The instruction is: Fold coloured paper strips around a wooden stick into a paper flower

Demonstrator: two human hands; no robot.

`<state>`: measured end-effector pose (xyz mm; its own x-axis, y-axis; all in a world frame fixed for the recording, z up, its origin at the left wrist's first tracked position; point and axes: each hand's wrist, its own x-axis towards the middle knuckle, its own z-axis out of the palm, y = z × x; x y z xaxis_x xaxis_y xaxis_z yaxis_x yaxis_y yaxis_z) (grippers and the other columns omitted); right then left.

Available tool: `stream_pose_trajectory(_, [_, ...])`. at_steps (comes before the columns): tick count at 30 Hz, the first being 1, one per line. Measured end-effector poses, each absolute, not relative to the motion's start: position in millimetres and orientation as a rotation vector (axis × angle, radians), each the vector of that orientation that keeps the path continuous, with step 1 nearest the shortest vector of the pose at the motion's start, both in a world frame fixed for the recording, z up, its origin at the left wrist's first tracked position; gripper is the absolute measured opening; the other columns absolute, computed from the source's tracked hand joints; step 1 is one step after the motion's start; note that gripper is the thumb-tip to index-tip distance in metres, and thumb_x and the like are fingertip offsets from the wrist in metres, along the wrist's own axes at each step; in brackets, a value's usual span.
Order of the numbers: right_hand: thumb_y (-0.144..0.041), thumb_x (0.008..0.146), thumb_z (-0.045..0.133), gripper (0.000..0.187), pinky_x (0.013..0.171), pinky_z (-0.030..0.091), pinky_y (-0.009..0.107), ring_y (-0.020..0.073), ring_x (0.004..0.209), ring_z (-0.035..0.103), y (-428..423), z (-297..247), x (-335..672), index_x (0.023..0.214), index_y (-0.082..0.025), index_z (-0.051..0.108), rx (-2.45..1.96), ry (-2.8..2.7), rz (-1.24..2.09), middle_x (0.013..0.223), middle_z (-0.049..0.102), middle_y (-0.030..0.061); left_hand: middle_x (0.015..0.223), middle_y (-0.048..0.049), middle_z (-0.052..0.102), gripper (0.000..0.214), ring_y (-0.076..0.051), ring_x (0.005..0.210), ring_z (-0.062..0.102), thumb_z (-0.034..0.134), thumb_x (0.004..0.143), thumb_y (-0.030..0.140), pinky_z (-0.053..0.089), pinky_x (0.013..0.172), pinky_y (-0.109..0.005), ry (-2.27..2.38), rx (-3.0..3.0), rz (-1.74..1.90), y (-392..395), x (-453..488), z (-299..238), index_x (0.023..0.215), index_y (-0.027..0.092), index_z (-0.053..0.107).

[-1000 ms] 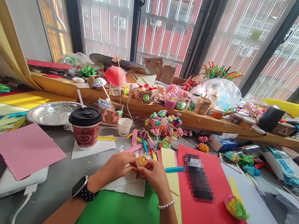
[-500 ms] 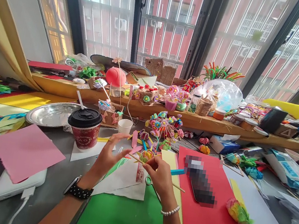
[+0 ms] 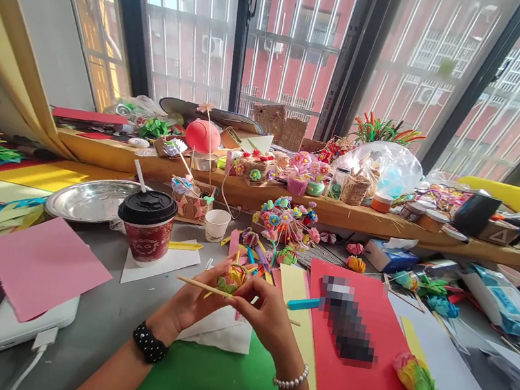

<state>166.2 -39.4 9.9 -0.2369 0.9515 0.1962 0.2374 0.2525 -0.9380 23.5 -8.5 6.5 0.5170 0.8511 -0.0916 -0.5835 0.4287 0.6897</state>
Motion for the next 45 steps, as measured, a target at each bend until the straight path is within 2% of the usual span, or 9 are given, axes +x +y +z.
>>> stream_pose_trajectory(5, [-0.04, 0.07, 0.058, 0.024, 0.045, 0.037, 0.019, 0.0092, 0.053, 0.048, -39.3, 11.7, 164.3, 0.066, -0.017, 0.052, -1.168, -1.697, 0.906, 0.064, 0.054, -0.0006, 0.097, -0.0023, 0.062, 0.042, -0.012, 0.074, 0.059, 0.055, 0.074, 0.02, 0.046, 0.063, -0.022, 0.495, 0.653, 0.986, -9.3, 25.4, 6.9, 0.115, 0.026, 0.045])
stream_pose_trajectory(11, [-0.029, 0.072, 0.058, 0.014, 0.047, 0.036, 0.021, 0.0095, 0.054, 0.046, -38.3, 10.2, 162.0, 0.067, -0.017, 0.053, -1.162, -1.758, 0.682, 0.064, 0.055, -0.0004, 0.103, -0.0028, 0.06, 0.037, -0.013, 0.08, 0.059, 0.053, 0.075, 0.017, 0.046, 0.07, -0.027, 0.469, 0.601, 1.01, -9.9, 27.5, 8.4, 0.111, 0.024, 0.049])
stream_pose_trajectory(16, [-0.025, 0.074, 0.056, 0.009, 0.053, 0.04, 0.023, 0.0117, 0.059, 0.05, -38.1, 8.0, 159.4, 0.07, -0.018, 0.054, -1.182, -1.776, 0.565, 0.068, 0.058, 0.0012, 0.093, -0.0013, 0.063, 0.032, -0.013, 0.077, 0.059, 0.053, 0.074, 0.015, 0.046, 0.07, -0.029, 0.452, 0.537, 1.033, -8.0, 27.2, 5.8, 0.105, 0.023, 0.052])
stream_pose_trajectory(27, [-0.029, 0.072, 0.058, 0.01, 0.057, 0.046, 0.026, 0.0135, 0.061, 0.053, -36.4, 5.8, 158.9, 0.072, -0.019, 0.056, -1.241, -1.777, 0.521, 0.068, 0.058, 0.002, 0.089, -0.0058, 0.063, 0.02, -0.014, 0.078, 0.059, 0.047, 0.079, 0.016, 0.048, 0.071, -0.026, 0.43, 0.482, 1.054, -7.1, 27.4, 9.9, 0.096, 0.014, 0.056])
stream_pose_trajectory(32, [-0.029, 0.074, 0.056, 0.01, 0.056, 0.045, 0.025, 0.0138, 0.063, 0.053, -38.7, 6.0, 155.6, 0.073, -0.019, 0.06, -1.218, -1.781, 0.47, 0.071, 0.057, 0.0031, 0.088, -0.0068, 0.062, 0.018, -0.015, 0.082, 0.059, 0.044, 0.08, 0.017, 0.048, 0.074, -0.027, 0.442, 0.391, 1.062, -5.9, 28.6, 12.2, 0.092, 0.011, 0.057])
stream_pose_trajectory(35, [-0.027, 0.076, 0.055, 0.011, 0.057, 0.044, 0.025, 0.0138, 0.063, 0.052, -40.5, 6.8, 153.7, 0.07, -0.019, 0.058, -1.221, -1.797, 0.37, 0.069, 0.056, 0.0025, 0.083, -0.0073, 0.063, 0.018, -0.014, 0.076, 0.06, 0.043, 0.08, 0.017, 0.049, 0.071, -0.026, 0.449, 0.337, 1.066, -5.9, 29.4, 12.4, 0.086, 0.009, 0.058])
stream_pose_trajectory(39, [-0.027, 0.077, 0.053, 0.011, 0.054, 0.042, 0.023, 0.0128, 0.06, 0.051, -40.5, 6.0, 151.6, 0.07, -0.019, 0.055, -1.205, -1.798, 0.286, 0.067, 0.053, 0.0016, 0.081, -0.0069, 0.063, 0.017, -0.013, 0.074, 0.06, 0.044, 0.08, 0.019, 0.048, 0.071, -0.024, 0.425, 0.335, 1.065, -6.6, 30.9, 11.9, 0.081, 0.009, 0.058])
stream_pose_trajectory(45, [-0.028, 0.078, 0.051, 0.013, 0.054, 0.04, 0.023, 0.0132, 0.061, 0.05, -38.2, 1.9, 150.9, 0.069, -0.019, 0.052, -1.215, -1.822, 0.177, 0.067, 0.052, 0.0016, 0.084, -0.0063, 0.062, 0.018, -0.013, 0.077, 0.059, 0.043, 0.081, 0.02, 0.048, 0.073, -0.023, 0.412, 0.361, 1.07, -7.5, 33.0, 11.7, 0.084, 0.01, 0.058])
